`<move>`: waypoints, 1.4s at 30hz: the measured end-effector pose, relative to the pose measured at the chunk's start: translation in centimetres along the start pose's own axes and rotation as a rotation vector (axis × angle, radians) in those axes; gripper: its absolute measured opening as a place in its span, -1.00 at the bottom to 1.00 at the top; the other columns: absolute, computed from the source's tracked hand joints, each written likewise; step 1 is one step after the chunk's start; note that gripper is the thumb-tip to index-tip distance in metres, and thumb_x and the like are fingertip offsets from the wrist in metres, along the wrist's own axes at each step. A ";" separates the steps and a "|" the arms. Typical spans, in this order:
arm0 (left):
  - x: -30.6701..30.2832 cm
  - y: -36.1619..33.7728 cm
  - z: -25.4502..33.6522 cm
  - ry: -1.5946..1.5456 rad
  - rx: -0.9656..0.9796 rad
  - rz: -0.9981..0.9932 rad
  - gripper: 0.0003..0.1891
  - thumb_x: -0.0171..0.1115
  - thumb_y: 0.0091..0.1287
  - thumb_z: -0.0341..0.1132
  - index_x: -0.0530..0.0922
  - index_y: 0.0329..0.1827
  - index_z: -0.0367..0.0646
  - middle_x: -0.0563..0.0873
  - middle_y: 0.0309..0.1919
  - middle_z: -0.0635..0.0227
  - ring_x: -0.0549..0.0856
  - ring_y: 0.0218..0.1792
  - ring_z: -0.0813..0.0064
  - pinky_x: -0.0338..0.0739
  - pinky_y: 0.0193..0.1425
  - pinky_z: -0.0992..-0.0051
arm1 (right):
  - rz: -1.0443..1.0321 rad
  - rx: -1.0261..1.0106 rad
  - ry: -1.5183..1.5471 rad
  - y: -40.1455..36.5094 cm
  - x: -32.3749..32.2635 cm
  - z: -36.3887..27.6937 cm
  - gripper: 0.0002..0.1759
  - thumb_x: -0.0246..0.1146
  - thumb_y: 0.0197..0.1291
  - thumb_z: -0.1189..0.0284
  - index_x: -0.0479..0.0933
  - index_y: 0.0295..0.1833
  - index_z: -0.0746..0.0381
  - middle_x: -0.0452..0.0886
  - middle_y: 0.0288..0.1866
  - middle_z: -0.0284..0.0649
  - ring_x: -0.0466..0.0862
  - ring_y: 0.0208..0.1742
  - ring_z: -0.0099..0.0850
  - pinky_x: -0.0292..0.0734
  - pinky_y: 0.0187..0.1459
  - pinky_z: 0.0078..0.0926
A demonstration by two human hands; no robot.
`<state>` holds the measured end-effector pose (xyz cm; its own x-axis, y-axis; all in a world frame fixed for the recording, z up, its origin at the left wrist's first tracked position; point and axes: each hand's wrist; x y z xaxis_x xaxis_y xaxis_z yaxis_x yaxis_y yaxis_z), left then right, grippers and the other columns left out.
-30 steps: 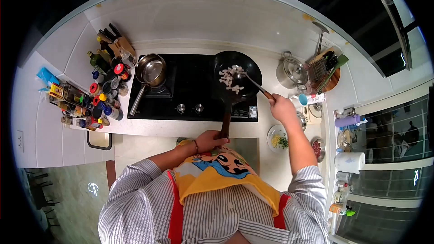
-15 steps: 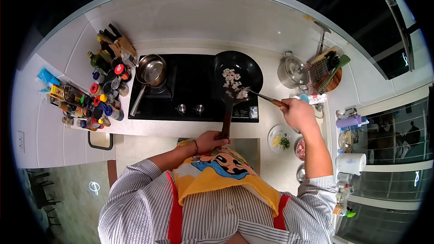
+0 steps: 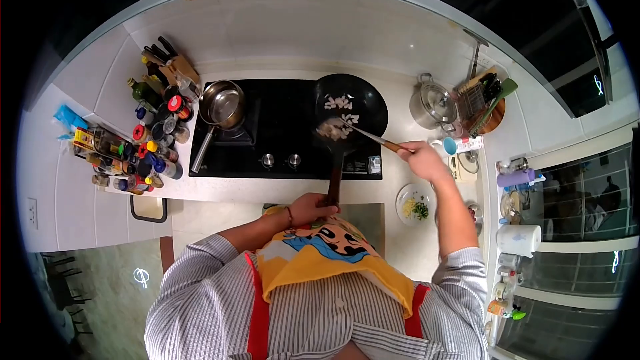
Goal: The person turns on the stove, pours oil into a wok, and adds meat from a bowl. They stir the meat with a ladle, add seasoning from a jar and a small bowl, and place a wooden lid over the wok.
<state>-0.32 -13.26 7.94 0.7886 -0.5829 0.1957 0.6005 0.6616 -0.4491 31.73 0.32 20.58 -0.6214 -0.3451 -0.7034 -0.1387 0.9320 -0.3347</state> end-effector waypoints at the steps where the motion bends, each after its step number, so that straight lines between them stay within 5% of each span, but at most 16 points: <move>1: -0.1 0.2 -0.3 -0.019 0.008 -0.005 -0.63 0.28 0.56 -0.20 0.62 0.25 -0.30 0.80 0.10 0.31 0.73 0.08 0.55 0.60 0.29 0.50 | 0.054 -0.026 -0.169 -2.0 -2.0 -2.4 -0.67 0.33 0.36 0.24 0.76 0.14 0.10 0.79 -0.06 0.02 0.76 0.01 -0.01 0.64 0.09 -0.23; 5: -0.2 0.1 -0.2 -0.037 0.003 -0.006 -0.62 0.29 0.55 -0.20 0.62 0.25 -0.30 0.80 0.10 0.30 0.73 0.10 0.53 0.58 0.33 0.48 | 0.132 -0.046 -0.580 -5.3 -4.3 -6.1 -0.68 0.31 0.35 0.23 0.76 0.13 0.07 0.79 -0.09 0.01 0.76 -0.02 0.02 0.65 0.09 -0.11; 8: -0.1 0.4 -0.4 -0.033 0.000 -0.011 -0.62 0.29 0.55 -0.20 0.62 0.25 -0.30 0.80 0.11 0.29 0.73 0.10 0.53 0.57 0.33 0.49 | 0.191 -0.043 -0.591 -3.0 -1.5 -4.2 -0.69 0.27 0.38 0.20 0.74 0.10 0.07 0.79 -0.10 0.02 0.75 -0.02 0.05 0.65 0.08 -0.03; 13: -0.1 0.4 -0.2 0.006 0.003 -0.003 -0.62 0.29 0.54 -0.20 0.62 0.25 -0.31 0.80 0.11 0.29 0.73 0.09 0.53 0.57 0.32 0.49 | 0.283 -0.076 -0.263 3.4 4.6 2.2 -0.70 0.23 0.43 0.23 0.72 0.10 0.13 0.78 -0.14 0.06 0.75 -0.06 0.06 0.64 0.03 -0.07; 18: -0.2 0.2 0.2 -0.006 -0.006 -0.008 -0.60 0.30 0.53 -0.21 0.61 0.26 -0.32 0.80 0.11 0.29 0.73 0.09 0.53 0.57 0.32 0.48 | -0.012 0.093 0.149 3.0 3.5 2.7 -0.66 0.30 0.42 0.21 0.74 0.15 0.15 0.77 -0.21 0.02 0.74 -0.14 -0.13 0.58 0.01 -0.34; 24: -0.3 0.5 -0.4 -0.027 0.032 -0.017 -0.56 0.34 0.52 -0.13 0.62 0.25 -0.32 0.81 0.09 0.30 0.75 0.10 0.54 0.60 0.28 0.49 | 0.120 -0.033 -0.418 -3.5 -4.1 -5.1 -0.67 0.33 0.33 0.25 0.76 0.11 0.14 0.79 -0.11 0.05 0.76 -0.02 -0.03 0.64 0.06 -0.19; 30: -0.2 0.7 0.0 -0.015 0.001 -0.027 -0.58 0.31 0.53 -0.23 0.58 0.30 -0.35 0.80 0.15 0.23 0.74 0.14 0.48 0.58 0.36 0.46 | 0.210 -0.033 -0.517 1.4 2.2 0.0 -0.67 0.21 0.40 0.23 0.71 0.11 0.15 0.77 -0.09 0.09 0.73 0.01 0.08 0.64 0.06 -0.04; 33: -0.3 0.7 0.1 -0.019 0.009 -0.033 -0.57 0.30 0.53 -0.23 0.57 0.31 -0.35 0.80 0.15 0.24 0.74 0.15 0.47 0.58 0.35 0.46 | 0.207 -0.064 -0.137 3.8 5.5 3.5 -0.68 0.23 0.43 0.22 0.72 0.09 0.17 0.79 -0.18 0.02 0.78 -0.10 0.00 0.63 -0.03 -0.10; 35: -0.1 0.0 1.3 0.047 -0.007 -0.009 -0.57 0.30 0.53 -0.23 0.58 0.31 -0.35 0.80 0.15 0.24 0.74 0.16 0.47 0.58 0.35 0.46 | 0.001 0.094 0.183 3.8 5.4 4.6 -0.66 0.27 0.44 0.21 0.73 0.08 0.23 0.76 -0.32 -0.15 0.73 -0.31 -0.25 0.59 -0.18 -0.25; 38: -0.2 0.3 0.7 0.055 0.017 -0.024 -0.57 0.31 0.52 -0.22 0.58 0.31 -0.34 0.80 0.14 0.24 0.74 0.15 0.47 0.57 0.36 0.46 | -0.119 0.327 0.231 1.6 0.2 1.5 -0.63 0.31 0.43 0.20 0.74 0.08 0.28 0.68 -0.39 -0.27 0.58 -0.41 -0.46 0.53 -0.26 -0.39; 42: -0.3 0.6 0.2 0.057 0.018 -0.028 -0.56 0.32 0.52 -0.20 0.58 0.31 -0.33 0.80 0.14 0.24 0.74 0.16 0.48 0.56 0.38 0.45 | -0.026 0.304 0.139 1.1 -2.1 0.7 -0.67 0.31 0.43 0.25 0.76 0.08 0.25 0.67 -0.40 -0.33 0.53 -0.45 -0.51 0.47 -0.32 -0.47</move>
<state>-0.20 -12.57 7.82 0.7628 -0.6270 0.1580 0.6251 0.6527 -0.4280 33.45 1.99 21.21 -0.7232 -0.3305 -0.6064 0.0671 0.8403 -0.5380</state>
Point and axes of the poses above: each hand's wrist, its own y-axis towards the middle knuckle, its own x-axis out of the palm, z = x × y
